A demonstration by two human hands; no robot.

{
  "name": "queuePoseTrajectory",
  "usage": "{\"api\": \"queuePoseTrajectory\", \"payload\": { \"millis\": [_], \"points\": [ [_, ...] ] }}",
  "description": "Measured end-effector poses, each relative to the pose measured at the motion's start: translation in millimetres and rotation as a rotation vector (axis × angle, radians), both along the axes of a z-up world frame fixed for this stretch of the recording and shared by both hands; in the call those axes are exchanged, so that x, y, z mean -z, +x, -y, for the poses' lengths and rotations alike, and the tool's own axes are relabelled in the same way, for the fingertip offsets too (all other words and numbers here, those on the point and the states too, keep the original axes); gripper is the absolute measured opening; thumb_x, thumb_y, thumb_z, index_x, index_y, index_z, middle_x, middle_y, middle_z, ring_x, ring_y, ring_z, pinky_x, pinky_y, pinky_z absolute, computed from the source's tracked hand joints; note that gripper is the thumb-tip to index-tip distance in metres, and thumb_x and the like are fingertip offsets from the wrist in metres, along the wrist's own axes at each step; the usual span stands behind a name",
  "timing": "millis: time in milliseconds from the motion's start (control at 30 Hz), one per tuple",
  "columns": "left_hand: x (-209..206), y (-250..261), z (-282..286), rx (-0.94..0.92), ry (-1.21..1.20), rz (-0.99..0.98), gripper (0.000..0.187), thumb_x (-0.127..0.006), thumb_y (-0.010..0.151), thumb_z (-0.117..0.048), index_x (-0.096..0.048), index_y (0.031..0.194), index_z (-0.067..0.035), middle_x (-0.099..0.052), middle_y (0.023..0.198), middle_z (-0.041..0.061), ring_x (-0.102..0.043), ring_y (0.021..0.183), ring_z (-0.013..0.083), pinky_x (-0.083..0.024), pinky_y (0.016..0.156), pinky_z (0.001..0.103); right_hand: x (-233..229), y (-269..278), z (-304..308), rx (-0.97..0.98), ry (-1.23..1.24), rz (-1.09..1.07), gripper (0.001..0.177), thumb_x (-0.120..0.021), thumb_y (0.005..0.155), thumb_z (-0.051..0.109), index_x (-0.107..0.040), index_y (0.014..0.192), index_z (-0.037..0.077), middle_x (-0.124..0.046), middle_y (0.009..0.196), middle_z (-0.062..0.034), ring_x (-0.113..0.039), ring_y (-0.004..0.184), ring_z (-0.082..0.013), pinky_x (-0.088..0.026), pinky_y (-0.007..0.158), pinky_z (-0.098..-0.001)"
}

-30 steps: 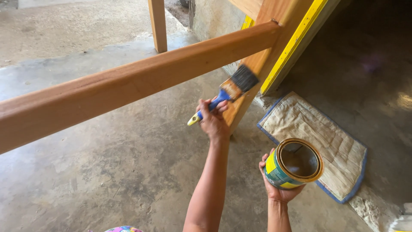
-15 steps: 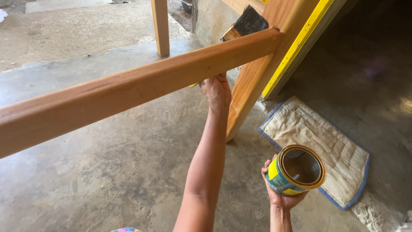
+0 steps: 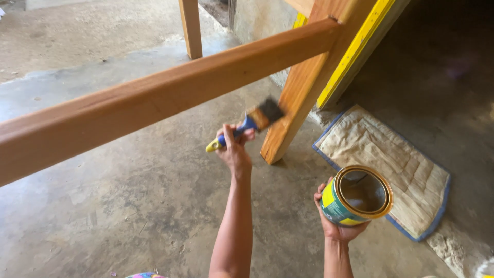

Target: Painting or staining a wooden furniture frame with a brush.

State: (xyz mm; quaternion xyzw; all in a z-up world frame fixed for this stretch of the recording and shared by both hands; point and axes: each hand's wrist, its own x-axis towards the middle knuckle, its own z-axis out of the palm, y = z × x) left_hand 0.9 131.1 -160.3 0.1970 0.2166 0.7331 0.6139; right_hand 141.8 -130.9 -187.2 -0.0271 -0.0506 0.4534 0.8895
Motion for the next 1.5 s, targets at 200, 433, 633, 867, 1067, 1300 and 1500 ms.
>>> {"api": "queuePoseTrajectory", "payload": {
  "millis": [200, 433, 633, 867, 1067, 1300, 1500],
  "points": [
    [-33, 41, 0, 0.161, 0.186, 0.435, 0.026, -0.059, 0.111, -0.025, -0.057, 0.106, 0.001, -0.071, 0.101, 0.024, -0.076, 0.080, 0.0289, -0.064, 0.071, 0.036, 3, 3, 0, 0.010, -0.019, 0.022, 0.087, -0.064, 0.088, 0.067, -0.054, 0.155, 0.012, -0.053, 0.143, -0.0236, -0.046, 0.126, -0.0418, -0.041, 0.100, -0.0506],
    [131, 28, 31, 0.050, -0.228, 0.130, 0.021, -0.064, 0.101, -0.021, -0.059, 0.100, -0.001, -0.071, 0.083, 0.016, -0.073, 0.059, 0.0273, -0.064, 0.054, 0.035, -1, 3, 4, 0.027, -0.043, -0.047, 0.092, -0.063, 0.084, 0.070, -0.056, 0.155, 0.011, -0.054, 0.140, -0.0247, -0.047, 0.123, -0.0417, -0.041, 0.097, -0.0498],
    [57, 44, 32, -0.012, -0.095, -0.214, 0.025, -0.063, 0.103, -0.021, -0.064, 0.098, 0.003, -0.073, 0.082, 0.018, -0.073, 0.059, 0.0253, -0.063, 0.048, 0.037, -3, 6, 5, 0.026, -0.025, -0.005, 0.092, -0.063, 0.086, 0.069, -0.055, 0.157, 0.011, -0.052, 0.143, -0.0244, -0.046, 0.125, -0.0414, -0.041, 0.099, -0.0502],
    [-70, 30, 33, -0.070, 0.221, 0.164, 0.025, -0.058, 0.104, -0.026, -0.061, 0.100, -0.001, -0.075, 0.098, 0.020, -0.078, 0.072, 0.0252, -0.067, 0.063, 0.034, 1, 14, 5, 0.030, -0.032, -0.026, 0.091, -0.064, 0.083, 0.068, -0.055, 0.156, 0.013, -0.053, 0.143, -0.0230, -0.046, 0.125, -0.0417, -0.039, 0.098, -0.0495],
    [40, 55, 24, -0.041, 0.056, 0.236, 0.025, -0.065, 0.107, -0.021, -0.059, 0.102, 0.003, -0.072, 0.097, 0.024, -0.076, 0.071, 0.0299, -0.066, 0.063, 0.037, 1, 12, 4, 0.027, -0.025, -0.046, 0.091, -0.063, 0.085, 0.069, -0.056, 0.156, 0.011, -0.053, 0.142, -0.0240, -0.046, 0.125, -0.0414, -0.040, 0.099, -0.0499],
    [155, 34, 10, -0.087, -0.227, -0.083, 0.025, -0.065, 0.100, -0.024, -0.060, 0.098, 0.000, -0.068, 0.082, 0.012, -0.071, 0.054, 0.0231, -0.062, 0.046, 0.034, 2, 9, 2, 0.004, 0.000, -0.045, 0.094, -0.064, 0.084, 0.068, -0.055, 0.155, 0.008, -0.053, 0.141, -0.0255, -0.046, 0.124, -0.0409, -0.041, 0.099, -0.0503],
    [94, 49, 14, 0.077, -0.026, -0.365, 0.028, -0.062, 0.106, -0.027, -0.063, 0.099, 0.001, -0.071, 0.081, 0.015, -0.075, 0.065, 0.0211, -0.064, 0.053, 0.032, -1, 7, 0, -0.005, 0.006, -0.065, 0.093, -0.066, 0.081, 0.066, -0.055, 0.155, 0.011, -0.053, 0.144, -0.0240, -0.046, 0.128, -0.0414, -0.041, 0.100, -0.0507]
  ]
}}
